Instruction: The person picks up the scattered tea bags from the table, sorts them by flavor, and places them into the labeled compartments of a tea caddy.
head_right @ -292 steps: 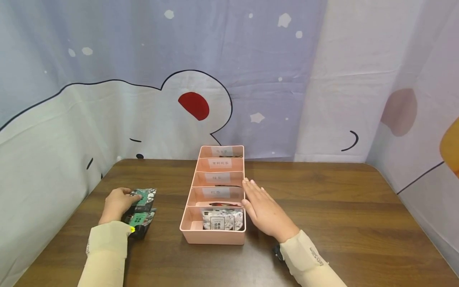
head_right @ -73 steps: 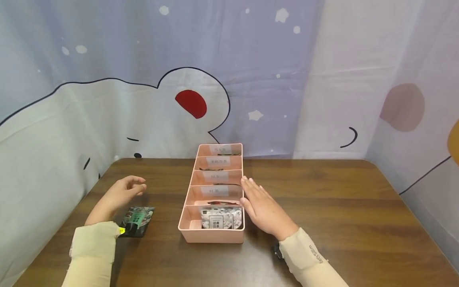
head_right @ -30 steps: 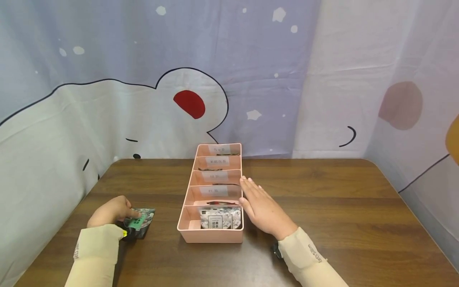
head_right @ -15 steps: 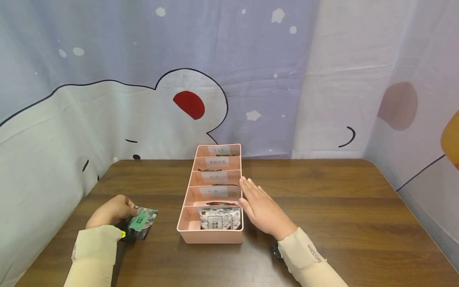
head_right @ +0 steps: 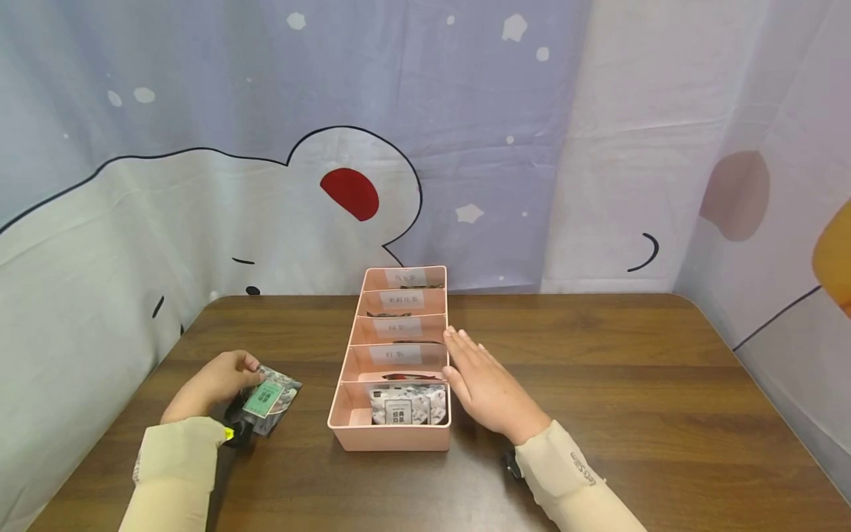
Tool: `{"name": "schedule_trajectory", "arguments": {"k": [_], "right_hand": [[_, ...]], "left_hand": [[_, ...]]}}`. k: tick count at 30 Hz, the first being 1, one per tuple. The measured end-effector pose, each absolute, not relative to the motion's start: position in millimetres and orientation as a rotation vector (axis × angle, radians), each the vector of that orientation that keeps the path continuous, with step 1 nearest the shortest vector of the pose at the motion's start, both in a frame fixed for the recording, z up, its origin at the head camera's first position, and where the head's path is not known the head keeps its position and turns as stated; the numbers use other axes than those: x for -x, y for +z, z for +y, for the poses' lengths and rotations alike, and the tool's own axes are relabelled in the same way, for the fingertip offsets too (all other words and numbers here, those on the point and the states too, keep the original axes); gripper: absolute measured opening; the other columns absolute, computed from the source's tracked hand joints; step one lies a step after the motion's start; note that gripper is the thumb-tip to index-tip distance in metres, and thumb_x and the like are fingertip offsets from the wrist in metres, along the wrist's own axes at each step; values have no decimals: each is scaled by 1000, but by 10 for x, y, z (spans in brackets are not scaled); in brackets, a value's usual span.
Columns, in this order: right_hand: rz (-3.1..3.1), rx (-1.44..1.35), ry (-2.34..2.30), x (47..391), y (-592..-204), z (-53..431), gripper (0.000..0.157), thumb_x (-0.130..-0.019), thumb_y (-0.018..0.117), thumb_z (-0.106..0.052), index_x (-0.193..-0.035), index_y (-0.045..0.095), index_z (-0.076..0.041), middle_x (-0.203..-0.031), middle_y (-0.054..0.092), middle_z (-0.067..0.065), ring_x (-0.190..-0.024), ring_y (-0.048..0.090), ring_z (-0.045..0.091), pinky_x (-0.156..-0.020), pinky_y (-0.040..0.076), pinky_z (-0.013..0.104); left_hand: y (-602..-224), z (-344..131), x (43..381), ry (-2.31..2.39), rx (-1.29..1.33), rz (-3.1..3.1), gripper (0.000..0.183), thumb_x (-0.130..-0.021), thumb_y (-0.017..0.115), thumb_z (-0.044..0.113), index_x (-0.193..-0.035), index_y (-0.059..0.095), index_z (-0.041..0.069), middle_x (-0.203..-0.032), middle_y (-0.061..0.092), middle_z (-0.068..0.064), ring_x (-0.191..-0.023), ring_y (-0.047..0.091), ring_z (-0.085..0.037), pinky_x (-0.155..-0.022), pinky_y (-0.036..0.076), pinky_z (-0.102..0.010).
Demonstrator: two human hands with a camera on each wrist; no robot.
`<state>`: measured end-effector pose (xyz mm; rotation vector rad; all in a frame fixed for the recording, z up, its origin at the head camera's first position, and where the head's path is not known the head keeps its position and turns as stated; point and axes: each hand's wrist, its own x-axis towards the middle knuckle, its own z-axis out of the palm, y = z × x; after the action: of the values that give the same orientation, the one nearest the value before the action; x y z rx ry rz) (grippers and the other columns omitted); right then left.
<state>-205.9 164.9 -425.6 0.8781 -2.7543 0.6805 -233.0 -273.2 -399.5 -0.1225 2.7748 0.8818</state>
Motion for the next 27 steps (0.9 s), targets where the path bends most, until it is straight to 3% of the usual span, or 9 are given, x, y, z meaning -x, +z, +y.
{"name": "schedule_trajectory", "arguments": {"k": [7,16,27], "right_hand": [[-2756,-881,683,2065,-4258,1645,57,-111,40,-28,-157,28,4,-163,29,19,-152,23,34,-121,26,53],[-2761,-882,686,2067,-4264,1657,58,-111,38,-29,-157,27,4,-164,26,17,-152,22,33,-121,25,52],[-2753,-885,688,2067,-4267,1657,57,-111,39,-29,-157,28,3,-164,28,18,-152,23,33,-121,26,53]], "left_hand": [[-3990,-2704,2351,947,72,2823,28,-97,62,15,-112,56,-8,-101,63,-22,-89,60,-30,-76,51,-45],[-3999,-2666,2381,1042,-8,2867,33,-99,64,19,-117,57,-7,-110,69,-28,-104,64,-41,-87,52,-54],[-3995,-2583,2384,1220,21,2854,29,-101,62,18,-120,56,-4,-112,68,-25,-92,67,-27,-76,58,-38]]}}
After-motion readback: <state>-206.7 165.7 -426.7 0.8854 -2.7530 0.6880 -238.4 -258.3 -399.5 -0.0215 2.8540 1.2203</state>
